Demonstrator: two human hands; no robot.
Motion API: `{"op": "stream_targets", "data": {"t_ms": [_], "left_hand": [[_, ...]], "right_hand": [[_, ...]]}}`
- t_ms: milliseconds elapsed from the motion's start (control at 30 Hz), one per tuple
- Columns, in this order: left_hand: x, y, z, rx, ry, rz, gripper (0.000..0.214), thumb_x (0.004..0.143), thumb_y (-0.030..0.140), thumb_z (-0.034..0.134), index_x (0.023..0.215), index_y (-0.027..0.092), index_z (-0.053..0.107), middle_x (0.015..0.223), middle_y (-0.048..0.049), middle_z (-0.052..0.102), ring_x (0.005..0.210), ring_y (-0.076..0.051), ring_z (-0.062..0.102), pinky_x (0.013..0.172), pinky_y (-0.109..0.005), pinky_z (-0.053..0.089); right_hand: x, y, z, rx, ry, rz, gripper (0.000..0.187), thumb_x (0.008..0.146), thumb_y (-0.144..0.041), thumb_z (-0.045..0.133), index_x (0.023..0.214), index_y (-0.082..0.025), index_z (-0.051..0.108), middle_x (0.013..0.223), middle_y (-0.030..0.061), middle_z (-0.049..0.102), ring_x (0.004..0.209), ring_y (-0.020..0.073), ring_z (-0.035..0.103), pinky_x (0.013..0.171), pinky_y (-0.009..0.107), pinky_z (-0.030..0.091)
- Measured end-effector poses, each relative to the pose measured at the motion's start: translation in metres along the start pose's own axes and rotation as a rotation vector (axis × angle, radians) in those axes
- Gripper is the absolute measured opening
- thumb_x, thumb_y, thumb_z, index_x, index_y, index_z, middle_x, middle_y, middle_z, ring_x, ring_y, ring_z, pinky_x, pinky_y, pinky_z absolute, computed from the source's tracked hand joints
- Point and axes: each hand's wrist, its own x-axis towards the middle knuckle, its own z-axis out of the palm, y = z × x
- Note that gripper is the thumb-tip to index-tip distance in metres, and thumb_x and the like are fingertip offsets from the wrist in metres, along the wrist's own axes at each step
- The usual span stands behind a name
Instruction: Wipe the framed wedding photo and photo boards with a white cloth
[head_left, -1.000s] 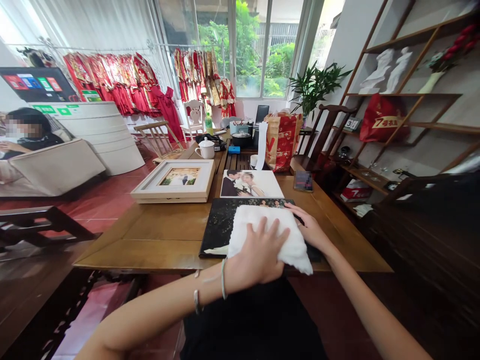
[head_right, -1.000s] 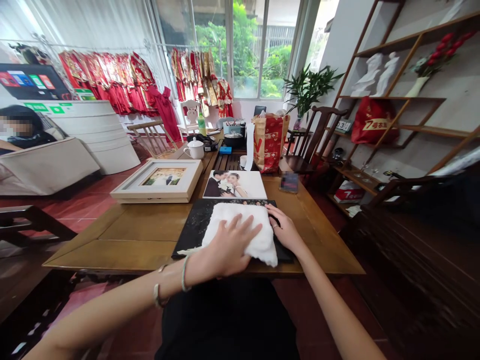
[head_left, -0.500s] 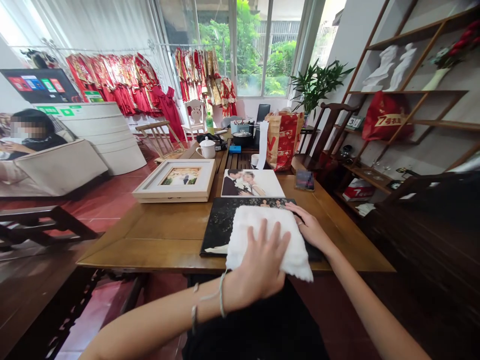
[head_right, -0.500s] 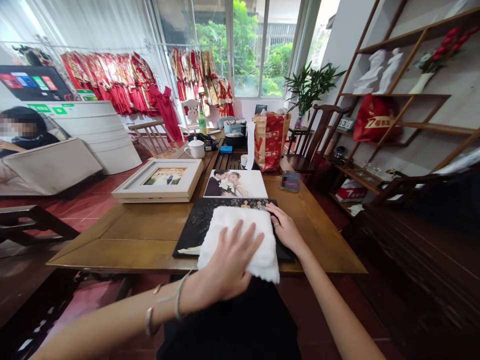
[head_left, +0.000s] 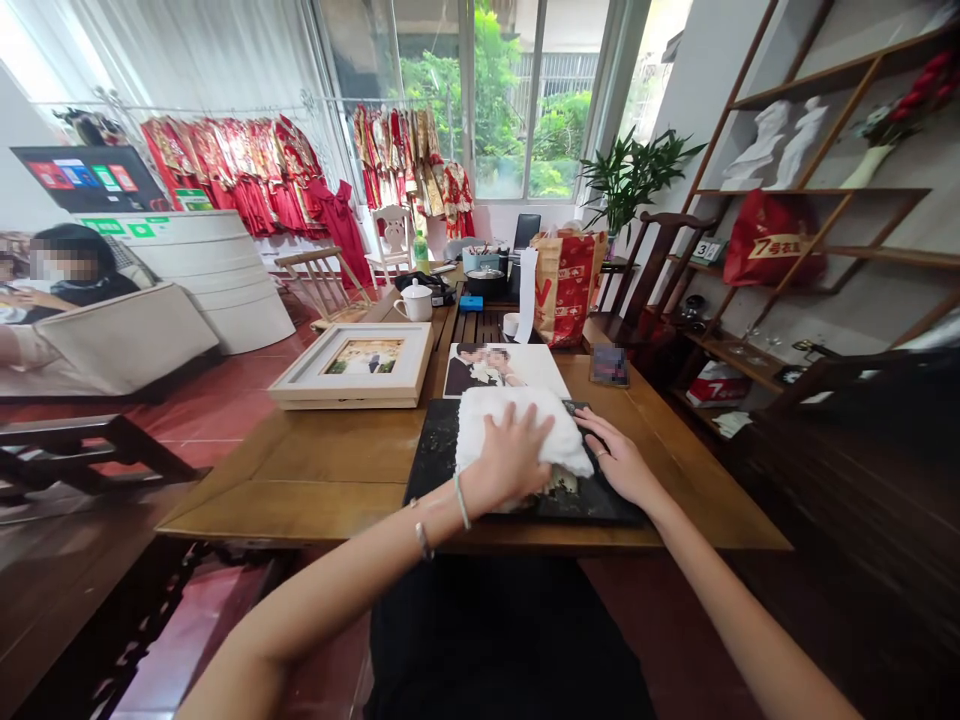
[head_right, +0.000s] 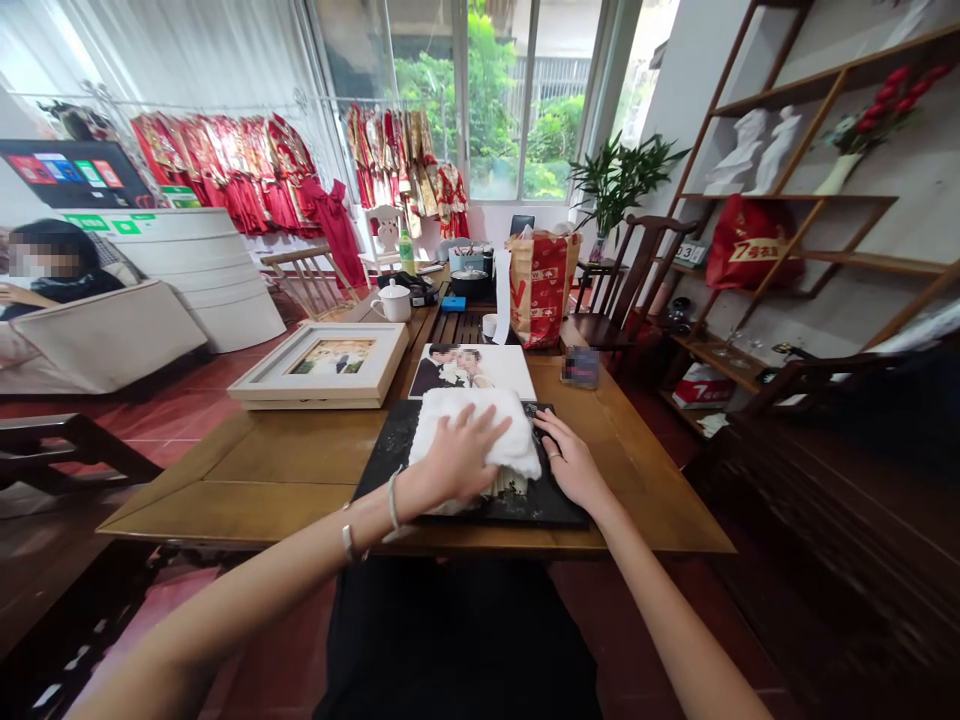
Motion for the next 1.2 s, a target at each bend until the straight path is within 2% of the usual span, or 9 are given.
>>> {"op": "stream_targets", "data": {"t_ms": [100, 167, 367, 533, 633, 867, 967, 1067, 1200], "left_hand": [[0.013, 0.000, 0.003, 0.016, 0.017, -0.059, 0.060, 0.082, 0.034, 0.050, 0.139, 0.020, 0.037, 0.145, -0.0138, 0.035, 0.128, -0.040, 0.032, 0.092, -0.061, 0.036], [0.006, 0.007, 0.004, 0.016, 0.026, -0.042, 0.062, 0.082, 0.033, 0.050, 0.140, 0.018, 0.035, 0.146, -0.0155, 0.033, 0.130, -0.042, 0.029, 0.094, -0.063, 0.033], [-0.056, 0.036, -0.003, -0.078, -0.068, 0.151, 0.071, 0.081, 0.037, 0.048, 0.145, 0.018, 0.025, 0.153, -0.0142, 0.019, 0.136, -0.044, 0.016, 0.101, -0.066, 0.025], [-0.078, 0.032, -0.011, -0.132, -0.121, 0.212, 0.070, 0.082, 0.040, 0.046, 0.146, 0.024, 0.023, 0.154, -0.0098, 0.018, 0.138, -0.039, 0.014, 0.102, -0.064, 0.024], [-0.061, 0.019, -0.010, -0.090, -0.091, 0.174, 0.069, 0.081, 0.038, 0.049, 0.145, 0.025, 0.026, 0.152, -0.0099, 0.023, 0.136, -0.038, 0.019, 0.099, -0.063, 0.029], [0.016, -0.026, 0.008, 0.043, 0.022, 0.082, 0.063, 0.083, 0.033, 0.050, 0.142, 0.024, 0.031, 0.148, -0.0104, 0.031, 0.130, -0.037, 0.031, 0.094, -0.058, 0.036], [0.025, -0.031, 0.011, 0.039, 0.035, 0.067, 0.061, 0.083, 0.031, 0.048, 0.142, 0.024, 0.032, 0.148, -0.0106, 0.031, 0.129, -0.037, 0.031, 0.094, -0.059, 0.036], [0.005, -0.020, 0.010, 0.022, 0.015, 0.071, 0.065, 0.081, 0.030, 0.049, 0.142, 0.023, 0.031, 0.150, -0.0111, 0.028, 0.132, -0.038, 0.025, 0.095, -0.060, 0.033], [-0.048, 0.007, 0.003, -0.018, -0.055, 0.137, 0.073, 0.079, 0.032, 0.051, 0.146, 0.022, 0.023, 0.153, -0.0120, 0.019, 0.136, -0.041, 0.016, 0.099, -0.063, 0.028]], "right_hand": [[-0.002, 0.002, 0.001, 0.004, 0.011, 0.000, 0.034, 0.087, -0.027, 0.043, 0.114, -0.022, 0.064, 0.133, 0.0089, 0.057, 0.131, 0.0242, 0.043, 0.112, 0.049, 0.029], [-0.001, 0.003, 0.001, 0.013, 0.015, -0.004, 0.035, 0.087, -0.027, 0.043, 0.116, -0.022, 0.062, 0.133, 0.0085, 0.057, 0.131, 0.0240, 0.043, 0.112, 0.049, 0.029], [0.007, 0.007, 0.004, 0.051, 0.017, -0.013, 0.034, 0.088, -0.030, 0.044, 0.116, -0.024, 0.063, 0.132, 0.0073, 0.057, 0.131, 0.0245, 0.043, 0.111, 0.049, 0.030], [0.011, 0.004, 0.003, 0.036, 0.004, -0.004, 0.034, 0.088, -0.034, 0.044, 0.114, -0.024, 0.063, 0.132, 0.0084, 0.057, 0.131, 0.0255, 0.043, 0.111, 0.050, 0.030], [0.007, -0.001, 0.000, 0.017, -0.004, 0.001, 0.034, 0.088, -0.036, 0.045, 0.114, -0.023, 0.063, 0.132, 0.0092, 0.057, 0.131, 0.0256, 0.043, 0.111, 0.050, 0.030], [-0.005, -0.004, -0.002, -0.017, 0.005, 0.008, 0.034, 0.086, -0.037, 0.051, 0.115, -0.023, 0.062, 0.134, 0.0101, 0.055, 0.131, 0.0263, 0.044, 0.111, 0.051, 0.029], [-0.006, -0.002, -0.001, -0.020, 0.010, 0.010, 0.034, 0.086, -0.037, 0.051, 0.115, -0.023, 0.062, 0.134, 0.0101, 0.055, 0.131, 0.0263, 0.043, 0.111, 0.051, 0.029], [-0.003, -0.001, 0.001, -0.020, 0.005, 0.010, 0.034, 0.086, -0.037, 0.052, 0.115, -0.023, 0.062, 0.134, 0.0104, 0.056, 0.131, 0.0264, 0.044, 0.111, 0.050, 0.030], [0.004, 0.000, 0.002, 0.000, 0.010, -0.009, 0.033, 0.086, -0.038, 0.051, 0.114, -0.024, 0.063, 0.132, 0.0091, 0.057, 0.130, 0.0261, 0.045, 0.110, 0.050, 0.031]]}}
